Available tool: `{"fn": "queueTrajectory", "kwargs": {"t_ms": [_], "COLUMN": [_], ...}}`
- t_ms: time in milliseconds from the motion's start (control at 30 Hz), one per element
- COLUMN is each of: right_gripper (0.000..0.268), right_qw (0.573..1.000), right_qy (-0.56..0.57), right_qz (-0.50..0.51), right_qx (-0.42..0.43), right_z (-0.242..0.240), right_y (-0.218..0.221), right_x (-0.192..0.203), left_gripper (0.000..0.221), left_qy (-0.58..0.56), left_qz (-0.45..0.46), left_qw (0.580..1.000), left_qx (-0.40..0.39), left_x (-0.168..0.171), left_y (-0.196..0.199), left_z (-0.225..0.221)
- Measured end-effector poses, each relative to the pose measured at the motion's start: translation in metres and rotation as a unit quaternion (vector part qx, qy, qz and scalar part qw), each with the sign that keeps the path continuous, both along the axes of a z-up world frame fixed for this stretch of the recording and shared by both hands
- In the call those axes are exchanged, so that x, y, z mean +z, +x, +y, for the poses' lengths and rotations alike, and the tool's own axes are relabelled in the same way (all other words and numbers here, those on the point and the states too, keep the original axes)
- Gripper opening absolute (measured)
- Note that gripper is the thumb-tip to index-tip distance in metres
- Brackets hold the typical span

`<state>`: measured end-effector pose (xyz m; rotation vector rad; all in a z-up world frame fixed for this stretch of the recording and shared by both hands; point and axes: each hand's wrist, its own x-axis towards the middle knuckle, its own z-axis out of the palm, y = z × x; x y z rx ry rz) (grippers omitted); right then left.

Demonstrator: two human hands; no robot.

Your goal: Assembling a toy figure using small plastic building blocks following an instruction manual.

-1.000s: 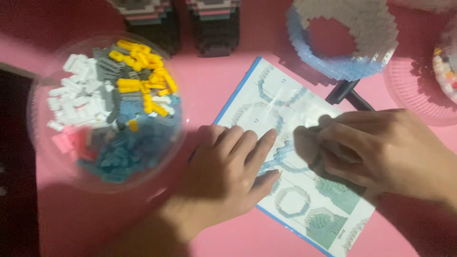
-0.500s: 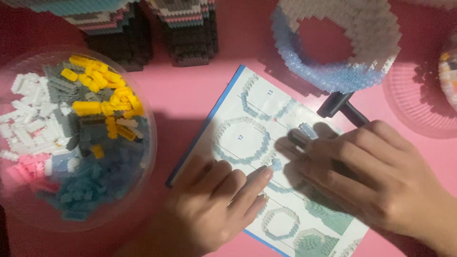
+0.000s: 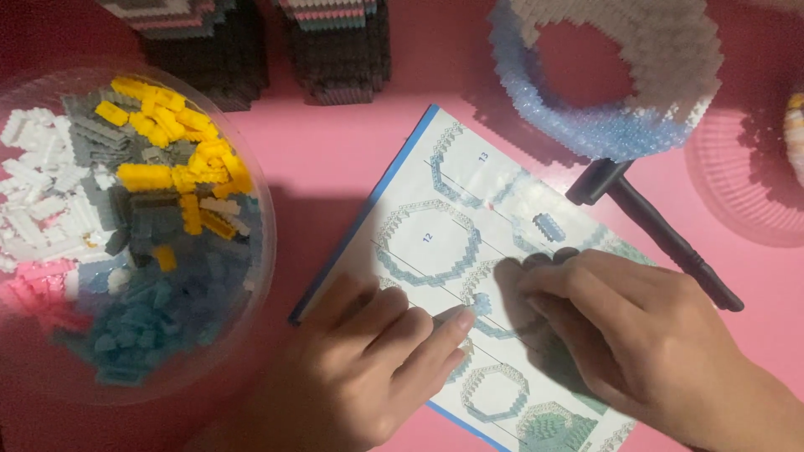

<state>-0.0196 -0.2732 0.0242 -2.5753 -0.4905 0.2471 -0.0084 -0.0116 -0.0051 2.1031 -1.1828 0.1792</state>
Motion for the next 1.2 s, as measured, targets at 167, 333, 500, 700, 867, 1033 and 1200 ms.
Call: {"fn": "queueTrajectory", "kwargs": {"t_ms": [167, 333, 500, 700, 867, 1033, 1200], "right_gripper": [0.03, 0.051, 0.051, 0.034, 0.034, 0.031, 0.029], "right_qw": [0.998, 0.988, 0.989, 0.985, 0.984, 0.983, 0.982], "right_qy": [-0.02, -0.003, 0.019, 0.049, 0.066, 0.074, 0.111], "right_qz": [-0.027, 0.131, 0.054, -0.051, -0.077, -0.069, -0.078], "right_qx": [0.05, 0.079, 0.133, 0.16, 0.149, 0.152, 0.133], "right_z": [-0.007, -0.038, -0.028, -0.008, -0.007, -0.008, -0.003], "right_y": [0.006, 0.016, 0.021, 0.019, 0.018, 0.02, 0.017], "right_x": [0.001, -0.002, 0.006, 0.002, -0.001, -0.002, -0.012], "left_gripper": [0.029, 0.03, 0.032, 0.032, 0.031, 0.03, 0.031], "left_qy": [0.021, 0.006, 0.012, -0.004, 0.012, -0.013, -0.018], "left_qz": [-0.033, -0.015, -0.027, -0.02, -0.039, -0.012, -0.033], "left_qw": [0.999, 1.0, 1.0, 1.0, 0.999, 1.0, 0.999], "left_qx": [0.007, 0.006, -0.006, 0.009, -0.02, -0.001, 0.005], "left_x": [0.003, 0.003, 0.0, -0.002, 0.005, -0.003, -0.01], "left_y": [0.0, -0.003, -0.003, -0.009, -0.002, -0.006, -0.007], "left_z": [0.004, 0.005, 0.006, 0.003, 0.008, 0.005, 0.003]}}
